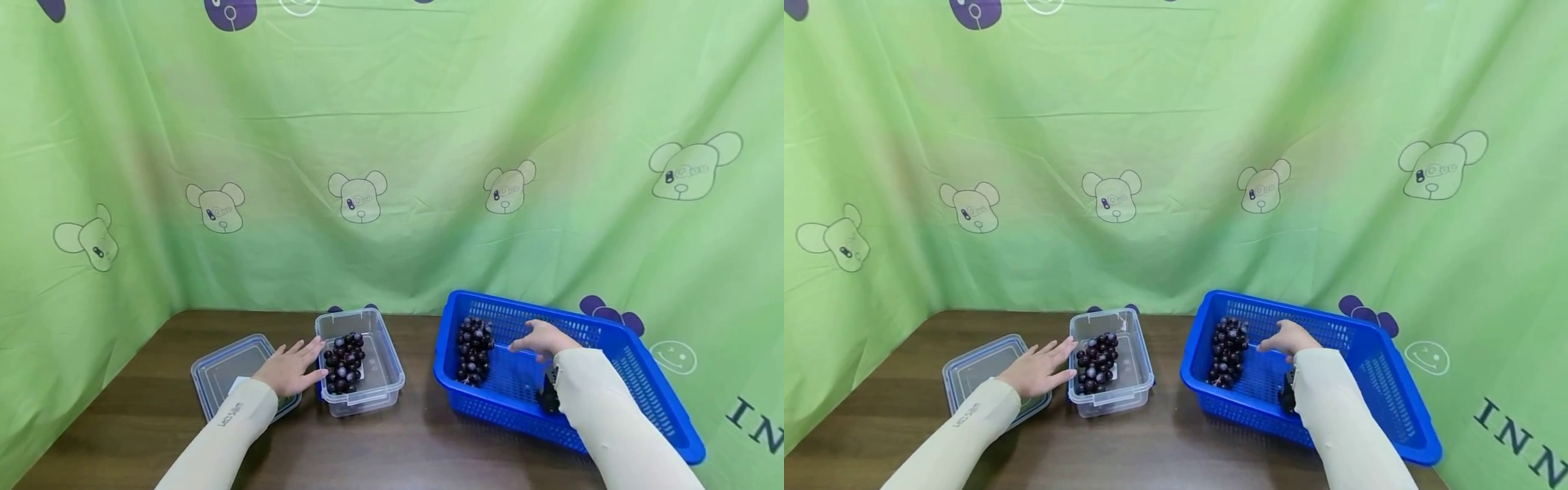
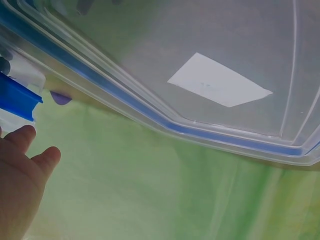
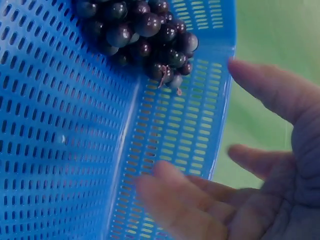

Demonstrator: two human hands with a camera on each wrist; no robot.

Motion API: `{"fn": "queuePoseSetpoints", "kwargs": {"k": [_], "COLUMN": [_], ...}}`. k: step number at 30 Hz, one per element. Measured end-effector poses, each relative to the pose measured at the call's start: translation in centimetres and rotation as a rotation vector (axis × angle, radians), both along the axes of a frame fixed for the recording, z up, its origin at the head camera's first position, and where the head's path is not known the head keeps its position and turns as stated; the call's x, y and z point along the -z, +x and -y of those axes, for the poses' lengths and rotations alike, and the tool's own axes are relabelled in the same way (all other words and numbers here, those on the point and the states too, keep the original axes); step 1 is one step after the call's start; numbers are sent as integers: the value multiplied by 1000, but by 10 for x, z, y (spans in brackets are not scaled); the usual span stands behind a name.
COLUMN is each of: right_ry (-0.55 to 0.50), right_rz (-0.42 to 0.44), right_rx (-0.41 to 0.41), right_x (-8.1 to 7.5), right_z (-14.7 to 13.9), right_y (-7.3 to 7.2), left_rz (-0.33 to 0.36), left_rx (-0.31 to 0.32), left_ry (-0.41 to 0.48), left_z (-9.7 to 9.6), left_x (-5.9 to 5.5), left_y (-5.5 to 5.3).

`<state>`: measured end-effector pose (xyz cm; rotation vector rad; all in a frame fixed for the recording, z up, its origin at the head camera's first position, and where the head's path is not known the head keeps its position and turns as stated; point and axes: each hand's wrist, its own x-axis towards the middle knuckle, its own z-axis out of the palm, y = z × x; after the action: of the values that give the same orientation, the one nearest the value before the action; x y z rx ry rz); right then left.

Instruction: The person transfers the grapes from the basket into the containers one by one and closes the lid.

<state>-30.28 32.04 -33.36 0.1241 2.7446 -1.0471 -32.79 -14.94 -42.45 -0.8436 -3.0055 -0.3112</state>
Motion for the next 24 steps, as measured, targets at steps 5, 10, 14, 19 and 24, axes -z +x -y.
{"fn": "queuePoseSetpoints", "kwargs": {"k": [5, 10, 14, 19, 24], "right_ry": [-69, -162, -237, -244, -115], "right_rz": [74, 103, 111, 104, 65], "right_rx": [-8, 32, 81, 106, 93], "right_x": [4, 6, 8, 13, 19], "right_z": [14, 30, 36, 35, 35], "right_y": [-4, -9, -12, -18, -28], "left_rz": [-10, -3, -9, -24, -22], "left_rx": [-2, -5, -13, -10, -16], "left_ry": [7, -3, -12, -10, -9], "left_z": [0, -1, -2, -3, -2], "left_x": [-1, 0, 3, 3, 5], "left_y": [0, 2, 2, -1, 1]}}
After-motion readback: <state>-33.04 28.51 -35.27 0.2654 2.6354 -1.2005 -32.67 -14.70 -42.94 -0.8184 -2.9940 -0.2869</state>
